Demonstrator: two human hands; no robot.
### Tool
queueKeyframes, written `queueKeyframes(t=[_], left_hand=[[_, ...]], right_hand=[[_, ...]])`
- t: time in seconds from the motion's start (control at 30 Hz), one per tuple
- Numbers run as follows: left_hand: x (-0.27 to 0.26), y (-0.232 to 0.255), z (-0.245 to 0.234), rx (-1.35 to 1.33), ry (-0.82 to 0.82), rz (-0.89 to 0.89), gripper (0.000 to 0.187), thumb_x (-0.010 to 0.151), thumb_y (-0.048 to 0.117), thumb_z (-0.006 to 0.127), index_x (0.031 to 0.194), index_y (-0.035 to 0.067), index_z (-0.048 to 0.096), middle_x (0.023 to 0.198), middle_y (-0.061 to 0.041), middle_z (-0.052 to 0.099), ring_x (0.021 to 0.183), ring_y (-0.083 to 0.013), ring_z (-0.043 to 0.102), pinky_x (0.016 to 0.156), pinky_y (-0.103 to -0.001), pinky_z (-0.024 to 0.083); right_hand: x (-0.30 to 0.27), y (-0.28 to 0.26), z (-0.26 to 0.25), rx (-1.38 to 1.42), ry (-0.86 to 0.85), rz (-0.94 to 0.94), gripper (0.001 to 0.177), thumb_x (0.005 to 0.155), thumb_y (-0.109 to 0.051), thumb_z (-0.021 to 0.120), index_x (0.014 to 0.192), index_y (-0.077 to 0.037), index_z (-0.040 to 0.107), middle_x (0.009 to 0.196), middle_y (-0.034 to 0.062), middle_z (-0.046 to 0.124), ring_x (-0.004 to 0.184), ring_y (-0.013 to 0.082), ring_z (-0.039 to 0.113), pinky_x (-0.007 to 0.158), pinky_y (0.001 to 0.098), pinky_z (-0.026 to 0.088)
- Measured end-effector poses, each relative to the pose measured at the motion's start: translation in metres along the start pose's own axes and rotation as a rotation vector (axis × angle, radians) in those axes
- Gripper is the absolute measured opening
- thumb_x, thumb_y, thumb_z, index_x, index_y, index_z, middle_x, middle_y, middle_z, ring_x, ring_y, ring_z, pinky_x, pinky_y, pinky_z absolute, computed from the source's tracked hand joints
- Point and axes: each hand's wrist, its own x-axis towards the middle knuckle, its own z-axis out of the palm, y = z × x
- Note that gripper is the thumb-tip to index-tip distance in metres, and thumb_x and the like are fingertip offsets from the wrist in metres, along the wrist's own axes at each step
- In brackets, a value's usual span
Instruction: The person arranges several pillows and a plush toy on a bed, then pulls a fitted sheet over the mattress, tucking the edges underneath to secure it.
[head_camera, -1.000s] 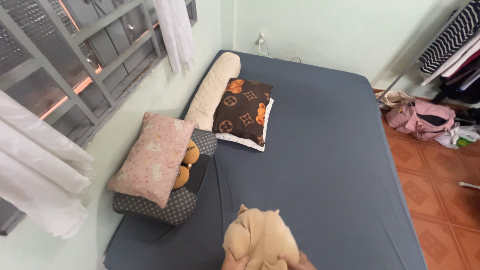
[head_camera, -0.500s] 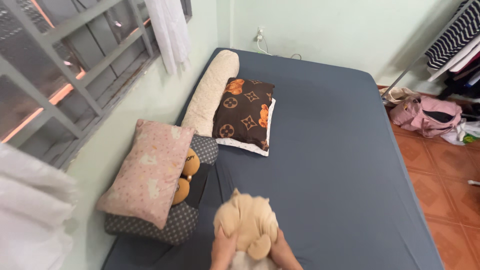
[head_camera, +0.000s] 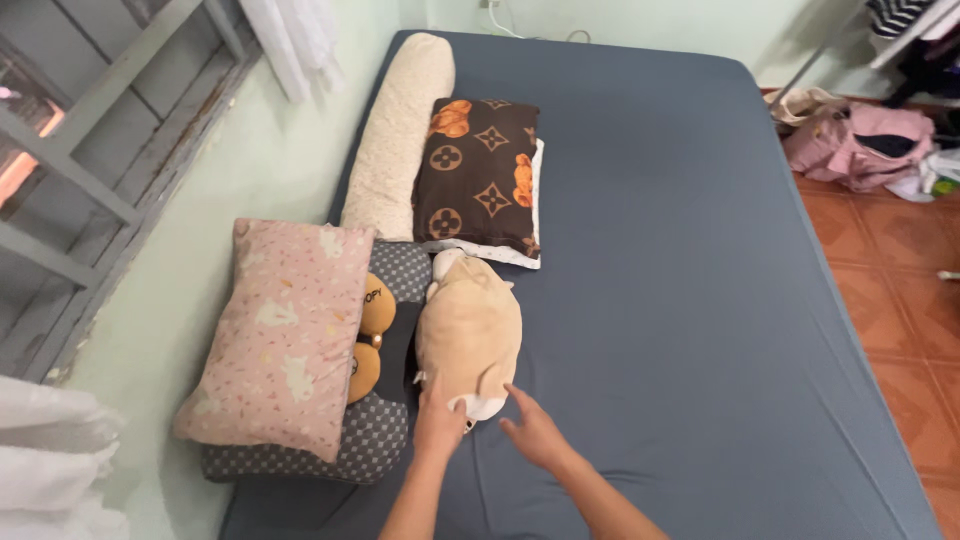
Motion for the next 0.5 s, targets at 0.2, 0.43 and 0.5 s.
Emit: queueKeyframes(t=[0.2,0.43,0.5], left_hand=[[-0.040,0.018,-0.006,-0.149,0.091,0.295,0.047,0.087,0.013,0.068,0.134,0.010,0.063,0.132,-0.020,0.066,0.121,-0.0375,0.064,0.100,-0.043,0.051],[-0.058,0.052,-0.060,-0.113,-0.014,0.534,0.024,0.095,0.015,0.065,0.113,0.007,0.078,0.110,-0.015,0.079,0.104,-0.0238,0.074,0.091,-0.034,0.055],[-0.079,0.064,-0.065,-0.225,-0.050,0.488,0.025,0.096,0.014,0.065,0.115,0.005,0.077,0.112,-0.015,0.076,0.103,-0.0246,0.074,0.090,-0.034,0.055]], right_hand=[[-0.027,-0.054,-0.030,0.097,0.036,0.158,0.047,0.091,-0.018,0.067,0.137,-0.013,0.057,0.128,0.0123,0.070,0.108,0.0281,0.074,0.092,0.0381,0.058],[-0.102,-0.120,-0.134,-0.079,-0.052,-0.076,0.039,0.095,-0.015,0.063,0.133,-0.012,0.066,0.123,0.0167,0.073,0.114,0.0350,0.069,0.097,0.0435,0.054],[-0.135,-0.134,-0.172,-0.125,-0.042,-0.109,0.044,0.094,-0.013,0.061,0.138,-0.013,0.063,0.126,0.0159,0.072,0.113,0.0372,0.069,0.097,0.0447,0.054]])
